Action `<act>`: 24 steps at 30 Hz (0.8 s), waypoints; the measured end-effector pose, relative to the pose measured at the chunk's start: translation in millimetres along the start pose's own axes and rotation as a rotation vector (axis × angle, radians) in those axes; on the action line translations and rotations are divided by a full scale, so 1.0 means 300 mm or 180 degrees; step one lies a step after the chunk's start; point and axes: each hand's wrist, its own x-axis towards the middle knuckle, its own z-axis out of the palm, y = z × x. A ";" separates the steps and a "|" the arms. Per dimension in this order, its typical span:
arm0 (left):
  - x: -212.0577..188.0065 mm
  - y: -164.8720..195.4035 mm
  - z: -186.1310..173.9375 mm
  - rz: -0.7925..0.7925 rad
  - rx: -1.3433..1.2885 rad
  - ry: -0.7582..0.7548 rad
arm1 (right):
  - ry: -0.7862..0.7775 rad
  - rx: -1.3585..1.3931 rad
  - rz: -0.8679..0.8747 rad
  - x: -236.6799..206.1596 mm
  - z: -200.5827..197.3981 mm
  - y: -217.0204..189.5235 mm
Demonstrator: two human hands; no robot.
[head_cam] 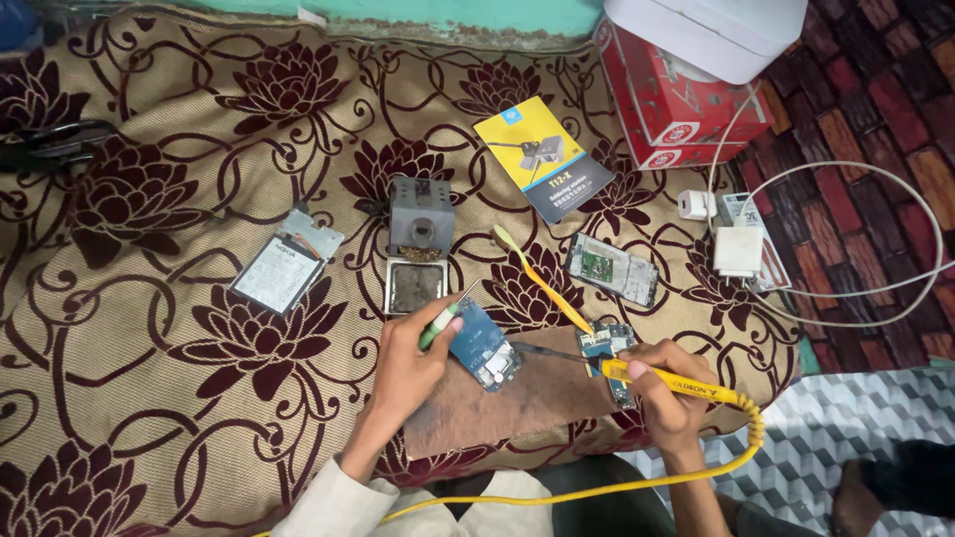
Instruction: The person uses a soldering iron to apply heat to a small blue circuit board held in their left hand. They repeatedly touch the tip of the iron to different points on the board's surface while working over a patterned cloth.
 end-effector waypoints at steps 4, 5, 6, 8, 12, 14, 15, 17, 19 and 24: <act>-0.001 0.010 -0.005 0.0078 -0.0075 0.0067 | 0.0003 -0.0068 -0.0220 -0.007 0.000 -0.019; -0.002 0.013 -0.006 0.0117 -0.0099 0.0082 | -0.0054 -0.0090 -0.0220 -0.009 0.000 -0.025; -0.003 0.015 -0.009 0.0157 -0.0121 0.0096 | -0.0110 -0.0111 -0.0220 -0.011 0.004 -0.031; -0.001 0.019 -0.009 0.0186 -0.0136 0.0093 | -0.0138 -0.0148 -0.0249 -0.012 0.016 -0.036; -0.002 0.022 -0.008 0.0201 -0.0136 0.0110 | -0.0215 -0.0191 -0.0310 -0.006 0.007 -0.037; -0.002 0.022 -0.008 0.0178 -0.0144 0.0093 | -0.0180 -0.0116 -0.0277 -0.009 0.006 -0.029; -0.001 0.022 -0.008 0.0168 -0.0148 0.0084 | -0.0161 -0.0079 -0.0261 -0.010 0.007 -0.024; 0.000 0.021 -0.006 0.0248 -0.0154 0.0121 | -0.0141 0.0050 -0.0292 -0.010 0.012 -0.010; -0.001 0.021 -0.008 0.0242 -0.0145 0.0126 | -0.0149 0.0116 -0.0297 -0.010 0.014 -0.005; -0.002 0.018 -0.007 0.0264 -0.0161 0.0133 | -0.0292 -0.0047 -0.0282 -0.004 0.006 -0.022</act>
